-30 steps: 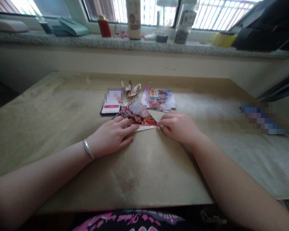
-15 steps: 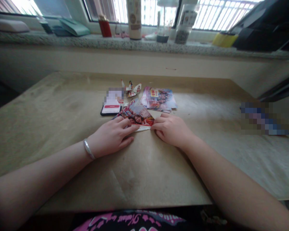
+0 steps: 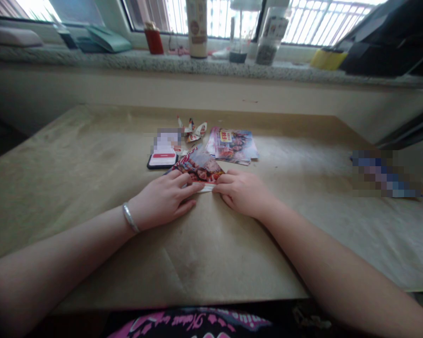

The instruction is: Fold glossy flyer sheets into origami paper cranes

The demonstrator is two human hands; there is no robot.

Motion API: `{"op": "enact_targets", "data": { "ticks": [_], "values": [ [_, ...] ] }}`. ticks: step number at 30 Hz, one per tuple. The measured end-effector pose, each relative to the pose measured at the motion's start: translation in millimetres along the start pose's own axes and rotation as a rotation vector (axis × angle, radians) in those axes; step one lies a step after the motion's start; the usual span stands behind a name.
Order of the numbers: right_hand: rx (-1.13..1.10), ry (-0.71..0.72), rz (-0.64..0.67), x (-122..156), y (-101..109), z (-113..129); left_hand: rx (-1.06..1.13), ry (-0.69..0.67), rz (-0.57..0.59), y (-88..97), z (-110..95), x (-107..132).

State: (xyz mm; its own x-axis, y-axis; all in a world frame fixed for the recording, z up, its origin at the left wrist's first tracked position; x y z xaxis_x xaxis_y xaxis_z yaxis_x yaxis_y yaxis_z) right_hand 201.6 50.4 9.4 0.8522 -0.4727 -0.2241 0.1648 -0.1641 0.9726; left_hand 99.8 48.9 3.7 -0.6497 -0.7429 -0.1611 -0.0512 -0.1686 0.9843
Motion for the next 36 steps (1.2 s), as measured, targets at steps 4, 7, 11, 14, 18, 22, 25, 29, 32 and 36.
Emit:
{"op": "enact_targets", "data": {
  "ticks": [4,7,11,14,18,22,25,29,32,36],
  "values": [
    [-0.013,0.015,-0.019,-2.6,-0.7,2.2,0.01,-0.001,-0.013,0.8,0.9,0.5],
    [-0.029,0.021,-0.02,-4.4,-2.2,3.6,0.017,0.004,-0.013,0.4,1.7,0.4],
    [-0.035,0.035,-0.001,-6.2,-5.9,5.9,0.013,-0.004,-0.009,-0.5,1.1,0.7],
    [-0.031,0.05,-0.005,-6.4,-7.6,6.5,0.003,-0.006,-0.002,-0.6,1.8,2.1],
    [-0.038,0.064,-0.029,-5.7,-8.1,5.7,-0.014,-0.047,0.011,0.1,1.6,6.5],
    [-0.059,0.055,-0.029,-6.1,-8.1,5.7,-0.031,-0.08,0.013,0.3,1.4,9.8],
    [-0.051,0.042,-0.02,-6.7,-8.0,6.3,-0.029,-0.091,0.004,0.4,1.2,10.2],
    [-0.037,0.044,-0.013,-7.3,-8.2,7.6,-0.011,-0.083,-0.015,1.1,3.4,8.6],
    [-0.033,0.045,-0.015,-7.6,-7.6,7.8,-0.01,-0.086,-0.026,1.0,5.1,7.2],
    [-0.031,0.047,-0.018,-7.9,-6.9,8.4,-0.018,-0.1,-0.029,1.4,5.2,6.8]
  ]
}}
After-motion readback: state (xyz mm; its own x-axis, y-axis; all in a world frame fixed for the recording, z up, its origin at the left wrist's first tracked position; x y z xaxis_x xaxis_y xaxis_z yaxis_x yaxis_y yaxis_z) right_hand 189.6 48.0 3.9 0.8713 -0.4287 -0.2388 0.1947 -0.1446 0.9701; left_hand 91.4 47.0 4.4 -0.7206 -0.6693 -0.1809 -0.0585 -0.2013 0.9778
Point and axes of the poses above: each hand's wrist, its own x-axis away from the middle knuckle, its own y-axis out of the back of the hand, z = x × y, the point moved 9 cm from there along -x, towards the middle knuckle, and after that the axes turned 12 degrees about y, right-handed, at the moved point
